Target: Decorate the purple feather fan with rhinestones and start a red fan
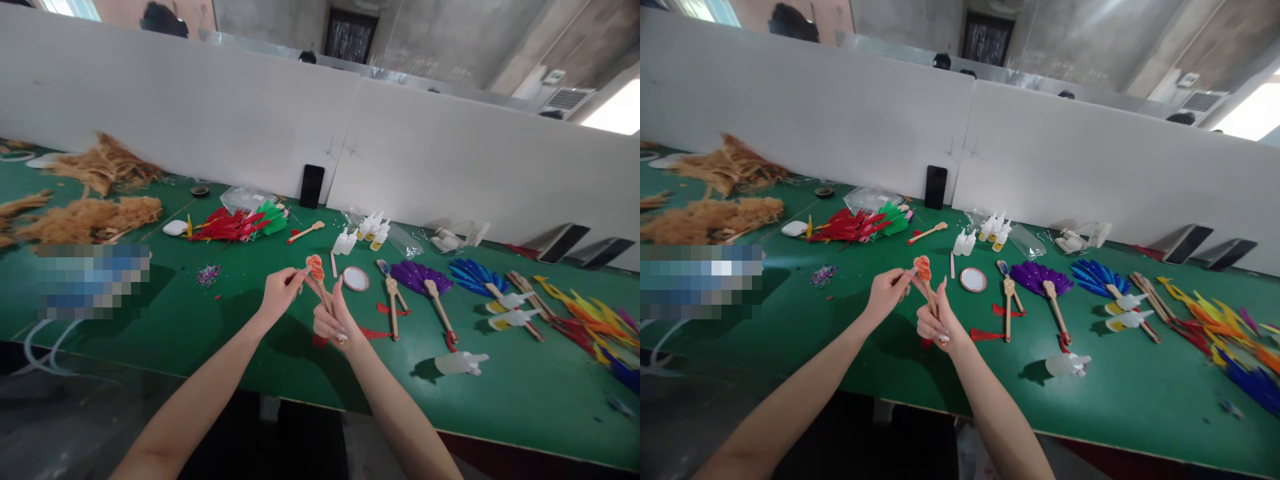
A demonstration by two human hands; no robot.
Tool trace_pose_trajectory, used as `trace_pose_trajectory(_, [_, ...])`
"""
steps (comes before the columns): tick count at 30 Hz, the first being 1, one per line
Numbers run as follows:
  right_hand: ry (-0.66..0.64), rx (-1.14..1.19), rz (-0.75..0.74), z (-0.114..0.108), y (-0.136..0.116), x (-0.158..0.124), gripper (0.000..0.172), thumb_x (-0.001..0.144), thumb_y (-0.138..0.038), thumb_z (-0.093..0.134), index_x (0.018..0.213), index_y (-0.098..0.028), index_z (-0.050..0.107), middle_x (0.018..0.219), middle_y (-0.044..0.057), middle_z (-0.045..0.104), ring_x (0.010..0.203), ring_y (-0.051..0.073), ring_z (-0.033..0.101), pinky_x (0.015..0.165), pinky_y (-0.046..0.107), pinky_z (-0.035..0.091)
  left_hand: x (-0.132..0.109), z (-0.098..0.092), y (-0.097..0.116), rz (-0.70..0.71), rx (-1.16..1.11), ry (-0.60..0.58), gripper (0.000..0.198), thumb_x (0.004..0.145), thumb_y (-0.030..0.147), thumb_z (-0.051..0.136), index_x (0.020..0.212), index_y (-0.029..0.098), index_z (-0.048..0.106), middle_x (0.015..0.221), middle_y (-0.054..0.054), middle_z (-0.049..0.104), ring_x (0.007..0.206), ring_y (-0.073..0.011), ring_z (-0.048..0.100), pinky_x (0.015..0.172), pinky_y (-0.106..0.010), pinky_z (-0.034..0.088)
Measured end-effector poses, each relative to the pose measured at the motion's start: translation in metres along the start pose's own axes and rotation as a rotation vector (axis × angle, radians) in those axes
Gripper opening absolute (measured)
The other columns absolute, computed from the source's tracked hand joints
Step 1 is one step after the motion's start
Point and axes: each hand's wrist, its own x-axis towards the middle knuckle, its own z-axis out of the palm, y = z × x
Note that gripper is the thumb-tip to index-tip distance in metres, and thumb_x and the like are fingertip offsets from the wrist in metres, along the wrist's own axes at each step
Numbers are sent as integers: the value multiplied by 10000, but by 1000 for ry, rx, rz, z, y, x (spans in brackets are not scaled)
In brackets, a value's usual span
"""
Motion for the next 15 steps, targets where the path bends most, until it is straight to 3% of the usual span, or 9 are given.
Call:
trace_pose_trajectory(6, [53, -77, 36, 0, 5, 2, 749, 851, -717, 326, 1460, -281, 305, 318, -162, 279, 238, 42, 91, 316, 149, 127, 0, 4, -3, -129, -136, -27, 492, 826, 528, 545, 492, 191, 414, 360, 65, 385, 311, -61, 338, 379, -206, 290])
trace_pose_trajectory(10, [70, -95, 35, -1, 5, 2, 750, 850, -714, 338, 1464, -286, 292, 319, -165, 273, 244, 42, 86, 318, 148, 123, -2, 4, -3, 34, 36, 17, 477, 891, 487, 468, 521, 186, 444, 410, 45, 446, 379, -77, 436, 470, -211, 359])
trace_pose_trajectory(15, [78, -74, 42, -1, 4, 2, 748, 848, -720, 325, 1446, -270, 337, 312, -163, 256, 247, 42, 76, 328, 157, 121, -3, 2, -5, 160, 121, 8, 461, 930, 461, 407, 554, 196, 427, 431, 44, 448, 405, -85, 446, 496, -216, 357])
